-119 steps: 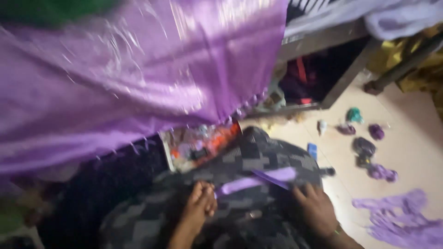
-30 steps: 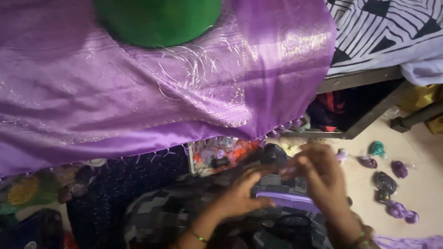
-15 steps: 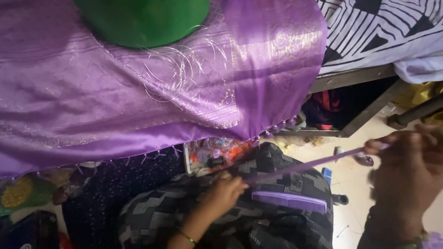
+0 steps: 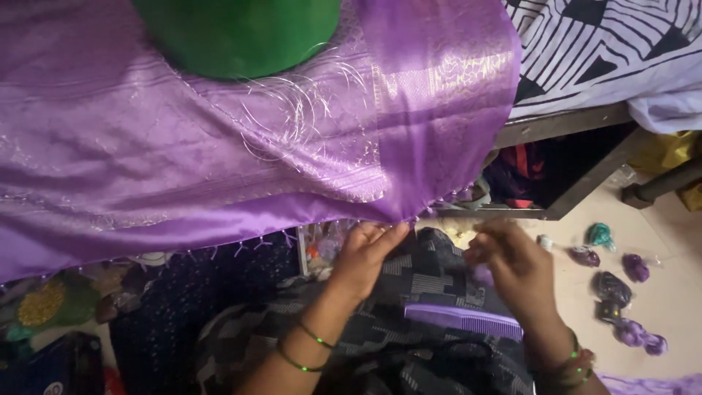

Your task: Adding decorative tassels (Kuchu) to the edge of a purple saree or fabric.

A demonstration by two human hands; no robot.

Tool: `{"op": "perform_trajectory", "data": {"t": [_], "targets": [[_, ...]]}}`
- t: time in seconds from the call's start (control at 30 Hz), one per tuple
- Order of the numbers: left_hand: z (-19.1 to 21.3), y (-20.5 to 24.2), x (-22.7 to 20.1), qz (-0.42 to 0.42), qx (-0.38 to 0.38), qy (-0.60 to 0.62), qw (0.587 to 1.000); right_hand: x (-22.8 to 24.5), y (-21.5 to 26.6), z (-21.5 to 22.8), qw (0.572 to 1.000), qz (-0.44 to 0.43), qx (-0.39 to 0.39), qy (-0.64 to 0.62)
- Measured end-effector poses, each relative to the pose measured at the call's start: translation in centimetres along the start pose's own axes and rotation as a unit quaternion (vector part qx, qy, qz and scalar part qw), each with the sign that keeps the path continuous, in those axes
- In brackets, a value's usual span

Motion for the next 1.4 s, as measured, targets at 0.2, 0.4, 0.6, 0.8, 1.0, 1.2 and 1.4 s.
{"op": "perform_trajectory", "data": {"t": [0.2, 0.4, 0.6, 0.8, 1.0, 1.2, 1.4], "targets": [[-1.6, -0.1, -1.5, 0.042, -0.098, 0.166, 0.98, -0.9, -0.2, -1.8, 0.997, -0.057, 0.037, 0.025], [-2.3, 0.1, -2.7, 0.05, -0.096, 0.212, 0.971, -5.3, -2.3, -4.2, 0.989, 0.106, 0.032, 0.1], [-1.8, 0.7, -2.7, 0.053, -0.094, 0.16, 0.981, -4.2, -2.6, -8.4, 0.969, -0.126, 0.151, -0.152], [-1.3, 0.8, -1.1, 0.072, -0.079, 0.1, 0.989, -5.3, -2.8, -9.0, 0.969, -0.087, 0.145, -0.18], [-1.4, 0.3, -1.5, 0.067, -0.108, 0.04, 0.991, -2.3, -0.9, -7.7, 0.98, -0.091, 0.106, -0.139], [0.3, 0.8, 0.9, 0.077, -0.137, -0.004, 0.988, -3.6, 0.0, -6.8, 0.985, -0.126, 0.092, -0.068], [0.2, 0.9, 0.1, 0.075, -0.16, 0.087, 0.98, -3.8, 0.4, -7.3, 0.982, -0.142, 0.098, -0.082]]}}
Point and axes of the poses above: each hand's wrist, its own y-axis away from the middle knuckle, its own z-axis out of the back of the hand, x = y × z, the point moved 4 cm from there along -y, towards the middle knuckle, and after that the axes turned 14 degrees about -z, right-handed, at the moved point
